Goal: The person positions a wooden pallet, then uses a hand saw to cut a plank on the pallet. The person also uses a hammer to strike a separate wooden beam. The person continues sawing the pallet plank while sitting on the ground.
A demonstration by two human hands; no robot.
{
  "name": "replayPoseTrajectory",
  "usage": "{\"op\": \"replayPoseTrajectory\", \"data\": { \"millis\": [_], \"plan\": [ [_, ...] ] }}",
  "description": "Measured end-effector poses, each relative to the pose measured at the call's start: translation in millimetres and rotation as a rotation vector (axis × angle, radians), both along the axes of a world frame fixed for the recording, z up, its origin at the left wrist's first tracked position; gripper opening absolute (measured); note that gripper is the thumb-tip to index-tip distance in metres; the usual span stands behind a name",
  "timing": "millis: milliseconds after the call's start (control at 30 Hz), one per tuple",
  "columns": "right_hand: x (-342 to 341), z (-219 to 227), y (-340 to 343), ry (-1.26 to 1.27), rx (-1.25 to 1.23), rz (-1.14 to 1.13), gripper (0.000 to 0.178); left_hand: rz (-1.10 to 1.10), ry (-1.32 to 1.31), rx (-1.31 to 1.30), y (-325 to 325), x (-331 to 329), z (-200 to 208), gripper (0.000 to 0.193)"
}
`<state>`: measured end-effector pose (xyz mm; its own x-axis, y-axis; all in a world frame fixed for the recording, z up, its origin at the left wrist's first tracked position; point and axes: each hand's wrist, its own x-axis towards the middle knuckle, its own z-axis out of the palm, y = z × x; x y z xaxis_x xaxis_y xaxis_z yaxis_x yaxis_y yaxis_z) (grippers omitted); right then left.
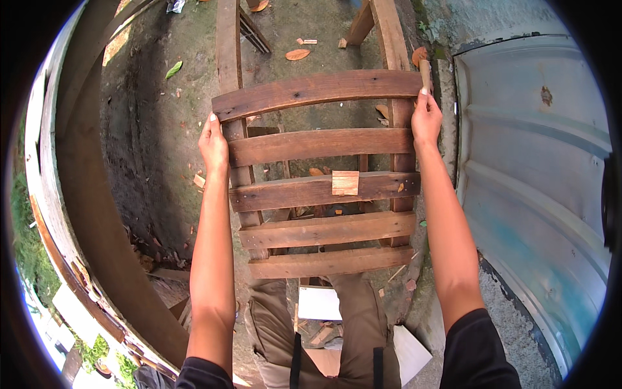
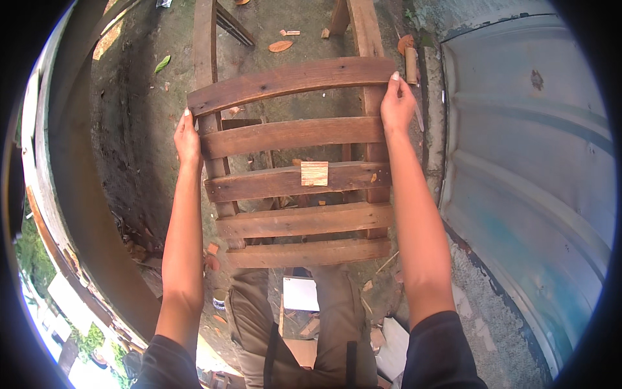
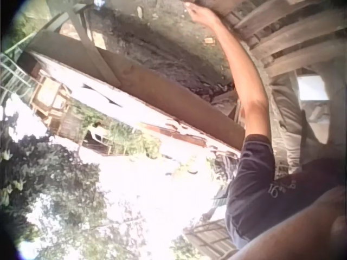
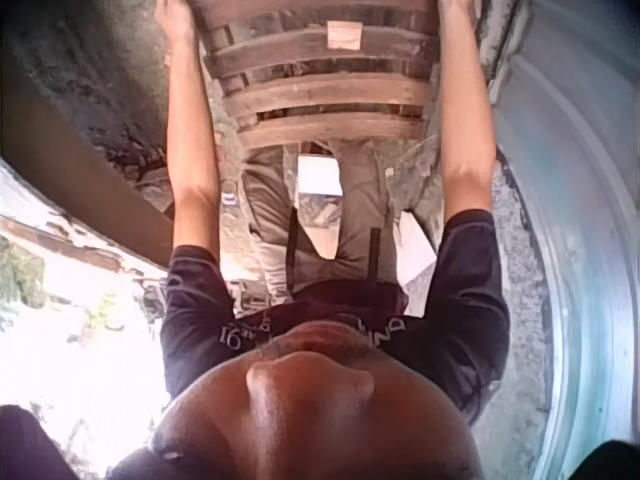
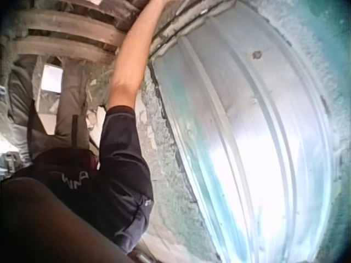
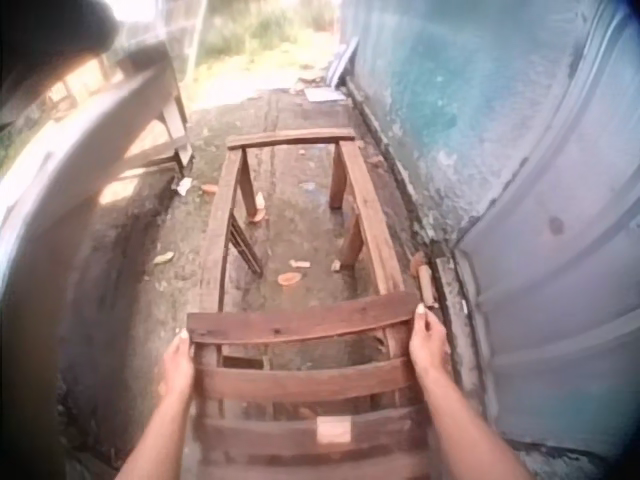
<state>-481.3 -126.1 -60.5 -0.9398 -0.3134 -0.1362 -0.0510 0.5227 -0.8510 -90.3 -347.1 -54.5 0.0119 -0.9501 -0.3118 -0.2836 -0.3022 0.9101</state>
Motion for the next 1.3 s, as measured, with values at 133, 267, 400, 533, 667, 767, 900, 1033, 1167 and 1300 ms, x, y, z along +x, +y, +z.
{"op": "replayPoseTrajectory", "data": {
  "millis": [133,267,400,533,667,767,900,1033,1167,1300],
  "plan": [
    [10,7,7,0.051,0.096,-0.094,0.051,0.096,0.033,-0.011,0,-7,-2,0.046],
    [24,1,16,0.144,0.047,-0.064,0.047,0.089,0.064,-0.018,3,6,-8,0.048],
    [20,-10,21,0.204,0.032,-0.064,0.048,0.069,0.205,0.027,6,11,-9,0.048],
    [20,-10,22,0.240,0.118,-0.078,0.055,0.081,0.243,0.042,14,11,-7,0.051],
    [27,-12,14,0.301,0.151,-0.088,0.055,0.121,0.158,0.010,16,12,-6,0.054],
    [23,-6,16,0.222,0.163,-0.069,0.054,0.060,0.119,-0.092,16,13,-15,0.052],
    [26,-8,17,0.296,0.133,-0.060,0.053,0.063,0.048,-0.175,19,7,-16,0.048],
    [31,-1,12,0.278,0.115,-0.079,0.050,0.050,-0.170,-0.247,23,0,-11,0.050],
    [30,-10,10,0.336,0.136,-0.107,0.043,0.048,-0.126,-0.274,21,4,-14,0.050],
    [29,-11,12,0.359,0.108,-0.087,0.041,0.053,-0.127,-0.268,20,0,-16,0.051]
  ]
}}
